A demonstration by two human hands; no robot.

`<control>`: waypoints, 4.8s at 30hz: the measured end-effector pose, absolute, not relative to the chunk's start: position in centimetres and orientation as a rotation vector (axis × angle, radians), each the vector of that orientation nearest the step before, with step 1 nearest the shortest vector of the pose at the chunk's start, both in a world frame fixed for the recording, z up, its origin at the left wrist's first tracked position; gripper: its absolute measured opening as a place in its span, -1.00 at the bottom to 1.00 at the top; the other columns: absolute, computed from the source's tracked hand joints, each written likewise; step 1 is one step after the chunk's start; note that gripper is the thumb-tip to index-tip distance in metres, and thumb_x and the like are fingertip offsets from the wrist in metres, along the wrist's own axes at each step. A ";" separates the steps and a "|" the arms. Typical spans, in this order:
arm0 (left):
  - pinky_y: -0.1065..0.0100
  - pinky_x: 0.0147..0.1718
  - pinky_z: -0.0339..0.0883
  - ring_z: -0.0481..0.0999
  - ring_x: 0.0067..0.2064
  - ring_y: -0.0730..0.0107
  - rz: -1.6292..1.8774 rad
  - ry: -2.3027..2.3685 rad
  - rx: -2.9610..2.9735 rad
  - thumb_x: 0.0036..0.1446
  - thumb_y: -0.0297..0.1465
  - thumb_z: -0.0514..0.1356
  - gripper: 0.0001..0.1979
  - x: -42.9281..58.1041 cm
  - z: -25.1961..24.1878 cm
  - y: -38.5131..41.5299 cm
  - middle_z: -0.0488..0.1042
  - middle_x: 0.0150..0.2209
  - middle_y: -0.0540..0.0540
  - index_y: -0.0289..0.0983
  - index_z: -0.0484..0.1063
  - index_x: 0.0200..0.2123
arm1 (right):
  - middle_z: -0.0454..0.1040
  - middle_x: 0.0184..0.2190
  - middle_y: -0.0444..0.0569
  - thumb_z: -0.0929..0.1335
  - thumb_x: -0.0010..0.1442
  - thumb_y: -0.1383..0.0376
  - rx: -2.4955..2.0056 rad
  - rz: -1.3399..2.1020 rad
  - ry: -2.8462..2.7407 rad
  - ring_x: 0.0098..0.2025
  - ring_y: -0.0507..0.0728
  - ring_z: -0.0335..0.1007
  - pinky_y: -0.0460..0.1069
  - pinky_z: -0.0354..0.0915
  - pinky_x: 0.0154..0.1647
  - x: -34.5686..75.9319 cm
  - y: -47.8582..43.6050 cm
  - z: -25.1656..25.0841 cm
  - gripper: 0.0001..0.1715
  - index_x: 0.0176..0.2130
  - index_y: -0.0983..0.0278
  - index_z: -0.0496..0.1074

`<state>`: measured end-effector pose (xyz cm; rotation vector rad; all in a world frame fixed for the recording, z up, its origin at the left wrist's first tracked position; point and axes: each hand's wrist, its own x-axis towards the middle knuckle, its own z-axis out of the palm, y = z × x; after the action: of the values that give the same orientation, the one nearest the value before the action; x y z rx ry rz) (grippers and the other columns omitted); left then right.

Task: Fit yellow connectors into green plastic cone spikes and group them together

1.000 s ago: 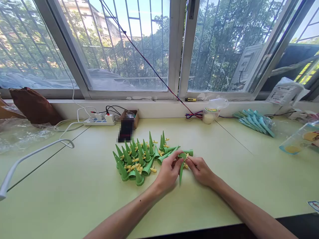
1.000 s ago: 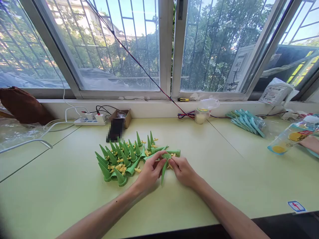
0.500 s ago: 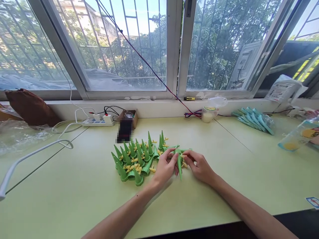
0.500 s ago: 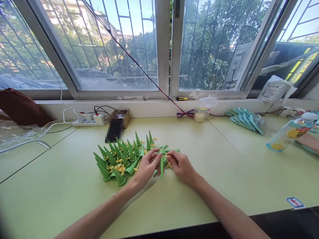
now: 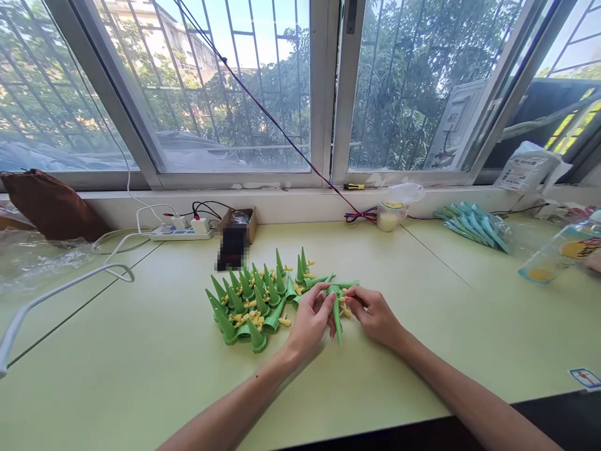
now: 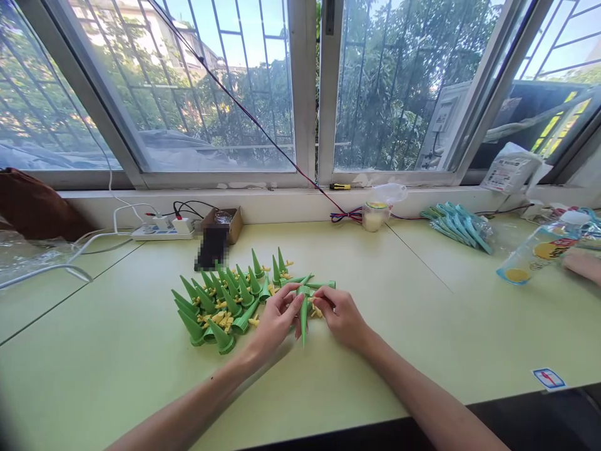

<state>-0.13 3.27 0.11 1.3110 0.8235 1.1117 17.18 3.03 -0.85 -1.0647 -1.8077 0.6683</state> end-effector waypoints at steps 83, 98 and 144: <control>0.51 -0.62 0.21 0.31 -0.63 0.59 1.168 0.914 1.685 0.31 -0.27 0.13 -0.79 -0.1 0.6 2.5 0.37 -0.54 0.09 -0.27 0.39 -0.10 | 0.15 -0.63 -0.20 0.10 0.45 -0.03 -0.992 0.704 -1.813 -0.59 0.00 0.02 -0.06 0.05 -0.53 16.5 2.7 -1.2 -0.38 -0.53 0.24 0.20; 0.46 -0.57 0.16 0.29 -0.55 0.50 1.198 1.057 1.692 0.30 -0.21 0.12 -0.78 -0.1 0.8 2.5 0.29 -0.51 0.08 -0.25 0.36 -0.18 | 0.14 -0.67 -0.19 0.12 0.41 -0.07 -1.280 0.573 -1.583 -0.59 0.02 0.03 -0.06 0.02 -0.52 17.1 3.5 -0.9 -0.34 -0.54 0.25 0.29; 0.35 -0.41 0.17 0.37 -0.49 0.33 0.801 1.274 2.272 0.28 -0.31 0.09 -0.75 0.0 1.3 1.3 0.44 -0.56 0.01 -0.22 0.53 -0.12 | 0.52 -0.52 -0.08 0.18 0.39 0.10 -1.495 0.352 -1.824 -0.53 0.10 0.34 -0.04 0.19 -0.41 18.6 6.0 -2.6 -0.56 -0.15 0.28 0.53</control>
<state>0.03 1.28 1.33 2.2719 1.2741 0.8007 18.57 5.98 -2.57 -1.4950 -1.8238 0.3519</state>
